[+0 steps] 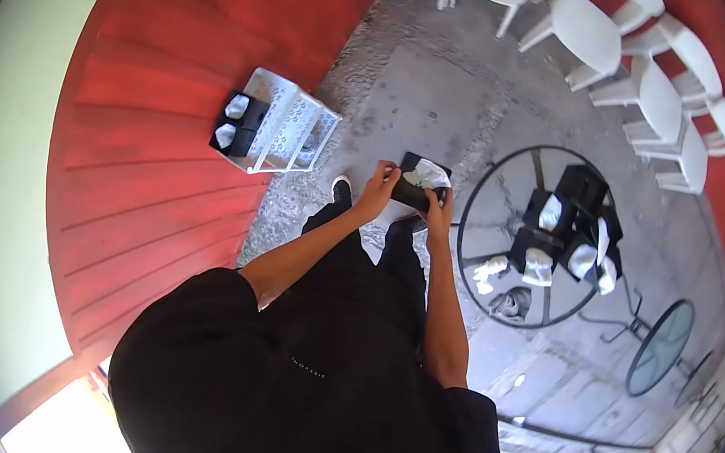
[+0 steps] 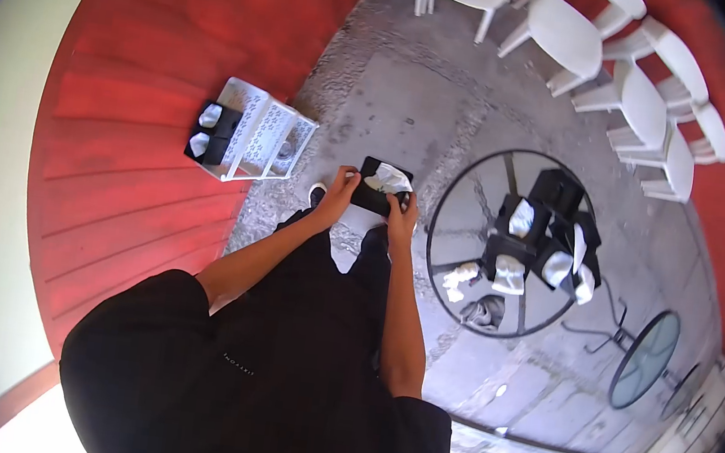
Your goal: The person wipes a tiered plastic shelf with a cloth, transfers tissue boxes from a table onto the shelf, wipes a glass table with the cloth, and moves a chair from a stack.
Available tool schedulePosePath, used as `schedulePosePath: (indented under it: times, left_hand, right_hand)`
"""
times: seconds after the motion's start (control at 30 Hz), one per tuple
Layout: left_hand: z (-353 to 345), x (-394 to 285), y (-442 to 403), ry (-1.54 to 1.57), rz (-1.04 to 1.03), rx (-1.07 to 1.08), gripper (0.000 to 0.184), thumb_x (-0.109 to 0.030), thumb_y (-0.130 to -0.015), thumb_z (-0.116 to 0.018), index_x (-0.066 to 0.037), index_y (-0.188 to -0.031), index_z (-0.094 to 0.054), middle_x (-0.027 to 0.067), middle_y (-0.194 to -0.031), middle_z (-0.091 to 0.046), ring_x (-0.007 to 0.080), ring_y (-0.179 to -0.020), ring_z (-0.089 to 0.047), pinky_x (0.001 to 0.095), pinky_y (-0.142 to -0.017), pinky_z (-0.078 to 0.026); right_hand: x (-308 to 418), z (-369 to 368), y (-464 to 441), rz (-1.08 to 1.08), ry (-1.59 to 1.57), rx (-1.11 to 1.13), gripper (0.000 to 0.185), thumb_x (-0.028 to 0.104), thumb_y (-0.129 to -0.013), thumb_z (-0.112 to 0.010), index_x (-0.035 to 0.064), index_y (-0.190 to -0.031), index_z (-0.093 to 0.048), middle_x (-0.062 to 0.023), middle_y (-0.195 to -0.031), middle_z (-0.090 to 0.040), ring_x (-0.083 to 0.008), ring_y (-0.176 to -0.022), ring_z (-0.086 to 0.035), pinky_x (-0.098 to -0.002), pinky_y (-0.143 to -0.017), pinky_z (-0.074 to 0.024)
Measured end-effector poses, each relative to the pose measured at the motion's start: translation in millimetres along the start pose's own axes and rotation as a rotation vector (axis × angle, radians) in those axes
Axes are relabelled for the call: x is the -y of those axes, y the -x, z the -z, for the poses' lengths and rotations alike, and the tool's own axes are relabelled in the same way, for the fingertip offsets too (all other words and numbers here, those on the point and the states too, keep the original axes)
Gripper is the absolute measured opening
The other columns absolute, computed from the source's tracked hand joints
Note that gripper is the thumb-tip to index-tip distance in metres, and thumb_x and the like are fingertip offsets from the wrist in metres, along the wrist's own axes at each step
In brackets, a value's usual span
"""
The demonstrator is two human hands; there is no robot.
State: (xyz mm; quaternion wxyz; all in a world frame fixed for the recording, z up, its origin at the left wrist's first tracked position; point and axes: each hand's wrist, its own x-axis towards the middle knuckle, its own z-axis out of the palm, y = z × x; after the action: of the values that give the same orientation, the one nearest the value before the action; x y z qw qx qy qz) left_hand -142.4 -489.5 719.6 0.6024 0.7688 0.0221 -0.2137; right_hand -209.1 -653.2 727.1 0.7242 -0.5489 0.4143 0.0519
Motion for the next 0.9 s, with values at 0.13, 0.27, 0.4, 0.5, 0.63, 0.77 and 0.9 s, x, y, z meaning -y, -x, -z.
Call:
schedulePosePath:
  times: [0.13,0.27,0.4,0.5,0.63,0.77,0.9]
  left_hand:
    - [76,-28,10,0.119,0.163,-0.13,0.039,-0.044,-0.107,-0.046,-0.01,-0.127,-0.044,0.0114,-0.091,-0.063,0.0146,-0.073,-0.055,0.0312,-0.062,-0.044]
    - [149,-15,5,0.21,0.161,-0.321,0.04,-0.045,-0.107,-0.046,-0.01,-0.126,-0.045,0.0056,-0.083,-0.057,0.0111,-0.066,-0.049,0.0289,-0.058,-0.04]
    - [223,12,-13,0.288,0.199,-0.415,0.039,-0.046,-0.106,-0.047,-0.012,-0.126,-0.046,0.004,-0.086,-0.059,0.0112,-0.066,-0.049,0.028,-0.06,-0.042]
    - [279,36,-29,0.346,0.255,-0.409,0.043,-0.048,-0.105,-0.048,-0.013,-0.129,-0.045,0.0065,-0.106,-0.061,0.0149,-0.091,-0.059,0.0328,-0.071,-0.051]
    - [343,65,-61,0.309,0.152,-0.448,0.04,-0.041,-0.105,-0.053,-0.01,-0.128,-0.046,0.0101,-0.113,-0.063,0.0203,-0.098,-0.062,0.0362,-0.08,-0.051]
    - [398,74,-80,-0.24,0.065,-0.548,0.037,-0.023,-0.094,-0.069,-0.008,-0.123,-0.052,0.0142,-0.102,-0.064,0.031,-0.097,-0.062,0.0419,-0.082,-0.049]
    - [432,84,-79,-0.695,0.034,-0.605,0.041,-0.019,-0.083,-0.078,-0.012,-0.118,-0.059,0.0115,-0.103,-0.059,0.035,-0.103,-0.055,0.0489,-0.091,-0.044]
  right_hand:
    - [25,-76,-2,0.107,0.141,0.146,0.064,0.025,-0.088,-0.074,0.0115,-0.145,-0.049,-0.0118,-0.12,-0.055,-0.0222,-0.107,-0.062,-0.0354,-0.074,-0.0577]
    - [40,-168,-2,0.012,0.093,0.298,0.058,0.024,-0.088,-0.072,0.015,-0.142,-0.052,-0.011,-0.122,-0.053,-0.021,-0.101,-0.065,-0.0321,-0.072,-0.0595]
    - [19,-258,-32,0.026,0.183,0.387,0.059,0.028,-0.088,-0.07,0.0142,-0.143,-0.051,-0.0107,-0.123,-0.054,-0.0209,-0.101,-0.065,-0.033,-0.072,-0.0591]
    - [8,-321,-49,0.009,0.229,0.407,0.06,0.029,-0.089,-0.068,0.0133,-0.144,-0.051,-0.0105,-0.125,-0.056,-0.0204,-0.103,-0.065,-0.0339,-0.074,-0.0588]
    - [0,-393,-84,-0.084,0.136,0.445,0.06,0.028,-0.089,-0.066,0.0128,-0.144,-0.05,-0.0095,-0.128,-0.058,-0.0202,-0.106,-0.064,-0.0354,-0.076,-0.0592]
    - [7,-443,-118,-0.054,0.171,0.421,0.058,0.028,-0.09,-0.065,0.0122,-0.143,-0.05,-0.0077,-0.126,-0.059,-0.0211,-0.107,-0.064,-0.0376,-0.078,-0.0599]
    - [15,-476,-151,-0.023,0.303,0.457,0.054,0.03,-0.091,-0.065,0.0119,-0.14,-0.053,-0.0076,-0.127,-0.058,-0.0219,-0.111,-0.063,-0.0406,-0.081,-0.0603]
